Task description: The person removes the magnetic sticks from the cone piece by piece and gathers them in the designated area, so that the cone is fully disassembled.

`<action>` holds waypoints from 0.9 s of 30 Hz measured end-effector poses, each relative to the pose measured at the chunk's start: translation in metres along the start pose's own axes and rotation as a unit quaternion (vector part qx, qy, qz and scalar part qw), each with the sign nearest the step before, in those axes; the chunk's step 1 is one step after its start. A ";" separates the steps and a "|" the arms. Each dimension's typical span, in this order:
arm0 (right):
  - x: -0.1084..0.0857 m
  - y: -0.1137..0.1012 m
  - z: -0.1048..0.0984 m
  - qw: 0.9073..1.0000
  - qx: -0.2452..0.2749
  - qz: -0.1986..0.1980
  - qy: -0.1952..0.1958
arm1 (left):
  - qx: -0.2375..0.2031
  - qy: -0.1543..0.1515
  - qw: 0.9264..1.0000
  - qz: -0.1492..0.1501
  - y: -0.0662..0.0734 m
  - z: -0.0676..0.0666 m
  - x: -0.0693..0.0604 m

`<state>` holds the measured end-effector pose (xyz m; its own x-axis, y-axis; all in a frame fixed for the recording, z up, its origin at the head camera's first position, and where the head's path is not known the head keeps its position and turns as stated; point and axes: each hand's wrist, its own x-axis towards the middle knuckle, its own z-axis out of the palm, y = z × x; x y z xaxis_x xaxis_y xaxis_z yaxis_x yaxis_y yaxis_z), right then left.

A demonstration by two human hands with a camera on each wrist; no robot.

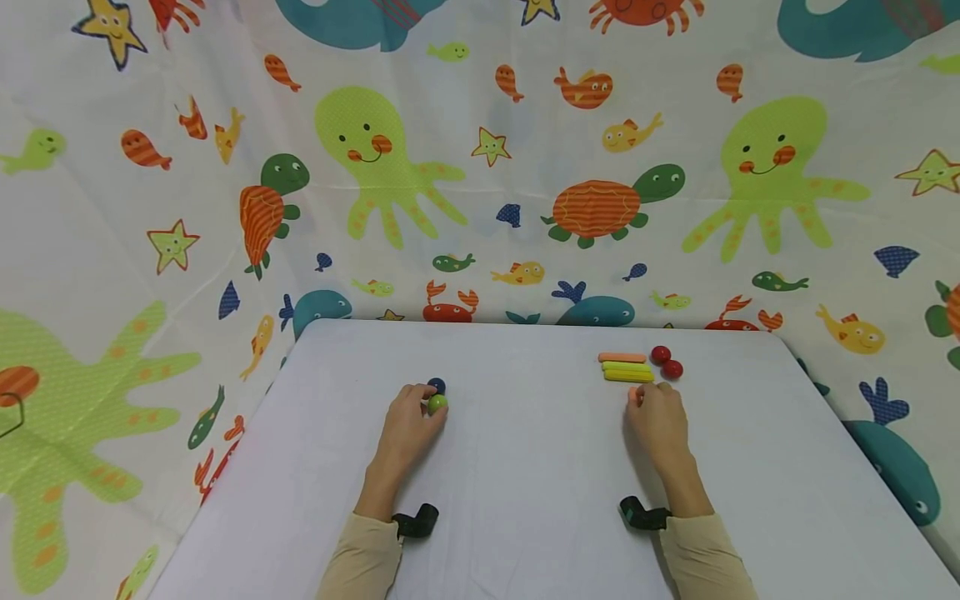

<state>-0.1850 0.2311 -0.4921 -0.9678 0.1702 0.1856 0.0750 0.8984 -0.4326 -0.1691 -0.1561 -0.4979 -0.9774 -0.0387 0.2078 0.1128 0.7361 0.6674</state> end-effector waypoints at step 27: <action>-0.003 -0.017 -0.011 0.990 0.080 -0.073 0.086 | 0.061 0.080 0.993 0.069 0.017 -0.008 0.001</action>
<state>-0.1807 0.2198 -0.4752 -0.9094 0.1214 0.3977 -0.1152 0.8455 -0.5214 -0.1663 -0.1490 -0.4809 -0.9123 -0.0323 0.4083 0.2107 0.8179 0.5354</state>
